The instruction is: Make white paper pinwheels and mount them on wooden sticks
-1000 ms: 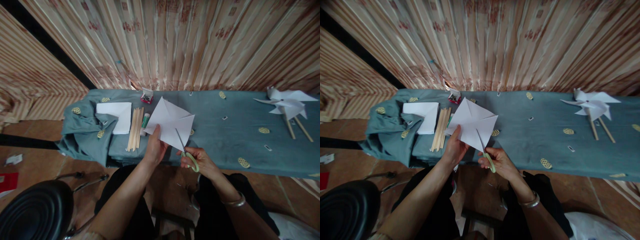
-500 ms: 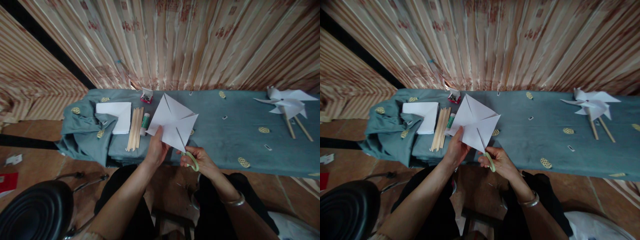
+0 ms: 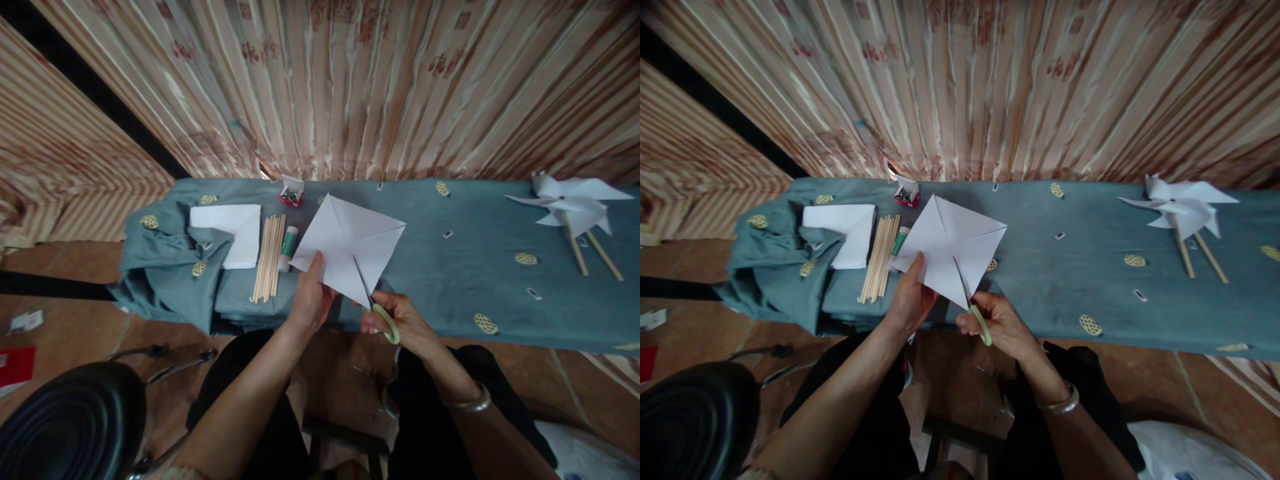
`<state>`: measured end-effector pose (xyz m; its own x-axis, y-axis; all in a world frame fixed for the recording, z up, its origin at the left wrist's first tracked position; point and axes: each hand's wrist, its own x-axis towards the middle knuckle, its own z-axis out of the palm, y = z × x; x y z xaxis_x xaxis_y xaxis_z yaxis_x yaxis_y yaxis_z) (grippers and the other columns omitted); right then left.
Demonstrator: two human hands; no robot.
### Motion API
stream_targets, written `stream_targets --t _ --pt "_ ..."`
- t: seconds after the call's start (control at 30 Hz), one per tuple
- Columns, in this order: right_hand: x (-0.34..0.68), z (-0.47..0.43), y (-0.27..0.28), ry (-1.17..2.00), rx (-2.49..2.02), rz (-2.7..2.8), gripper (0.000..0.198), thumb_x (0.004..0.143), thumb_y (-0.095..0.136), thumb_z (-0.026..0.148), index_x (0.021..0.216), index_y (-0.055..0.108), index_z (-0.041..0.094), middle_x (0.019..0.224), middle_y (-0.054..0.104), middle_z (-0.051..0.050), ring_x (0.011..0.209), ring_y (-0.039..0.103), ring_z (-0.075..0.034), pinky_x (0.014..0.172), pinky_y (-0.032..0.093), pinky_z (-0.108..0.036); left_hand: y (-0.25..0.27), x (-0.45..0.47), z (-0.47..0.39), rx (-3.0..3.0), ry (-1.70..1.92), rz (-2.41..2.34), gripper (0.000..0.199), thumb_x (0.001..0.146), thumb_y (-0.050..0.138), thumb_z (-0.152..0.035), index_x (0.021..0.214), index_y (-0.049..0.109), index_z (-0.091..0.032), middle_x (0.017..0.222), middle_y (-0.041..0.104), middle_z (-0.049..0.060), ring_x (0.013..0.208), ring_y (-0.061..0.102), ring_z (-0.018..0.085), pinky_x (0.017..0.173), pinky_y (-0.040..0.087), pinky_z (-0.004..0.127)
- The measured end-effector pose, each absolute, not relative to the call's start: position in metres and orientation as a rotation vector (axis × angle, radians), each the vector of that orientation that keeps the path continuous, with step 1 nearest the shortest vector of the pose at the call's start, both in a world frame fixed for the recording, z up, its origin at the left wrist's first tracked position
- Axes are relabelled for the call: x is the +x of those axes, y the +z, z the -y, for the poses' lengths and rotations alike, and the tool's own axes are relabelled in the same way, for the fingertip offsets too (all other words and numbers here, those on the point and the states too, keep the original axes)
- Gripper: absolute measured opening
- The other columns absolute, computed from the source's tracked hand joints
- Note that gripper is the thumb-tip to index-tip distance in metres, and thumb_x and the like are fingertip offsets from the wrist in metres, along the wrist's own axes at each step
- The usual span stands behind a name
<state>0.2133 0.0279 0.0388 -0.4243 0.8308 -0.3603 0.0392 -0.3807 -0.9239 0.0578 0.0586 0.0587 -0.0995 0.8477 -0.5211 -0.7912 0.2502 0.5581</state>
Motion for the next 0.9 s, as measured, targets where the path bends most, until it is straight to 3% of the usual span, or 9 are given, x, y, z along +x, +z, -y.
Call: stream_targets --t 0.33,0.63,0.9 --pt "0.2112 -0.0283 0.0365 1.905 -1.256 1.165 0.043 0.054 0.085 0.050 0.068 0.063 0.016 0.054 0.061 0.003 0.046 0.053 -0.008 0.045 0.044 -0.020 0.0602 0.0567 -0.0585 0.082 1.369 -0.943 0.017 0.092 0.053 -0.021 0.101 0.065 -0.013 0.095 0.074 0.007 0.095 0.069 0.019 0.094 0.051 0.033" --pt "0.2128 -0.0277 0.0322 1.892 -1.234 1.222 0.041 0.061 0.082 0.048 0.080 0.070 0.014 0.057 0.063 0.000 0.049 0.057 -0.011 0.046 0.048 -0.023 0.0632 0.0568 -0.0579 0.077 1.380 -0.955 0.022 0.092 0.053 -0.019 0.110 0.063 -0.014 0.099 0.073 0.007 0.087 0.069 0.016 0.090 0.053 0.031" --pt "0.2102 -0.0286 0.0330 1.896 -1.237 1.160 0.043 0.056 0.085 0.049 0.076 0.071 0.014 0.053 0.062 0.002 0.045 0.053 -0.009 0.043 0.044 -0.021 0.0579 0.0577 -0.0558 0.097 1.367 -0.959 0.023 0.092 0.051 -0.020 0.112 0.063 -0.014 0.102 0.073 0.006 0.082 0.068 0.014 0.085 0.054 0.027"
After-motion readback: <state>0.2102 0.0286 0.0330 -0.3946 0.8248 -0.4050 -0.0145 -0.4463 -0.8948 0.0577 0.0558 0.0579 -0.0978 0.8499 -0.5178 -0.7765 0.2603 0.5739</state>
